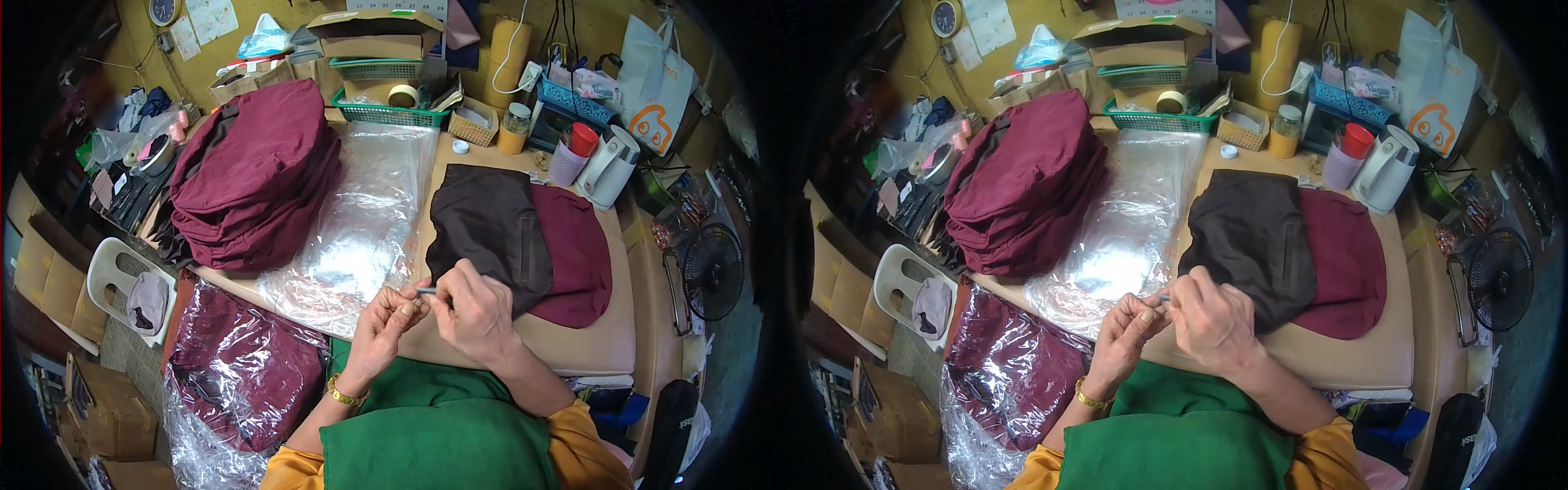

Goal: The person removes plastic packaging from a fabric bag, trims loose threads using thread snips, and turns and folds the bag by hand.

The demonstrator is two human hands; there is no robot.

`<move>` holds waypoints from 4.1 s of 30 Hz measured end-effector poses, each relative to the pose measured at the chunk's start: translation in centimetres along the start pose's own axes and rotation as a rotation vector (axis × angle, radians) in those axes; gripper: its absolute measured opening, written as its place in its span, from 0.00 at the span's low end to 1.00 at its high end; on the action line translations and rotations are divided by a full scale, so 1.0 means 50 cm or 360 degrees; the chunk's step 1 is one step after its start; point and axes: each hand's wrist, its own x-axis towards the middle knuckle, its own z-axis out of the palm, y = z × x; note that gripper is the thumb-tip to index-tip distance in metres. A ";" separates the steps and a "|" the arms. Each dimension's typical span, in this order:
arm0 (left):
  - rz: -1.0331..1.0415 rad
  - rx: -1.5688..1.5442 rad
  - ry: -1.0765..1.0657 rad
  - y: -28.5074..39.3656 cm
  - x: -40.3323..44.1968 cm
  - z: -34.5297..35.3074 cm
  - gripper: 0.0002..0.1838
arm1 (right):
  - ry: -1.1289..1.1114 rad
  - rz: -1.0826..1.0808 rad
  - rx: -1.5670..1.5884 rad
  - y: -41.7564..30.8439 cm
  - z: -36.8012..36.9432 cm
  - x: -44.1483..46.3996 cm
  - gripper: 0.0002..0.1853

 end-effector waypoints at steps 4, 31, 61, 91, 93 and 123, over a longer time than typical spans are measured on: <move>-0.0086 -0.0272 0.0061 0.006 0.006 -0.011 0.06 | 0.0055 0.0003 -0.0123 -0.009 -0.023 0.011 0.17; 0.0432 -0.0293 0.1002 0.046 -0.031 -0.212 0.17 | -0.0213 0.0936 0.0279 0.193 0.112 -0.111 0.19; -0.0243 0.0820 0.0543 0.026 -0.027 -0.142 0.24 | -0.0224 0.0838 0.0297 0.192 0.120 -0.116 0.11; -0.0302 0.1095 0.0207 0.020 -0.033 -0.104 0.11 | -0.0629 0.0272 0.0087 -0.002 0.060 -0.054 0.15; -0.0270 0.1053 0.0200 0.021 -0.036 -0.104 0.12 | -0.0592 0.0250 0.0093 -0.008 0.069 -0.054 0.15; -0.0744 0.1669 -0.0651 -0.028 -0.067 -0.019 0.28 | -0.0138 0.0661 0.0300 0.220 0.128 0.083 0.19</move>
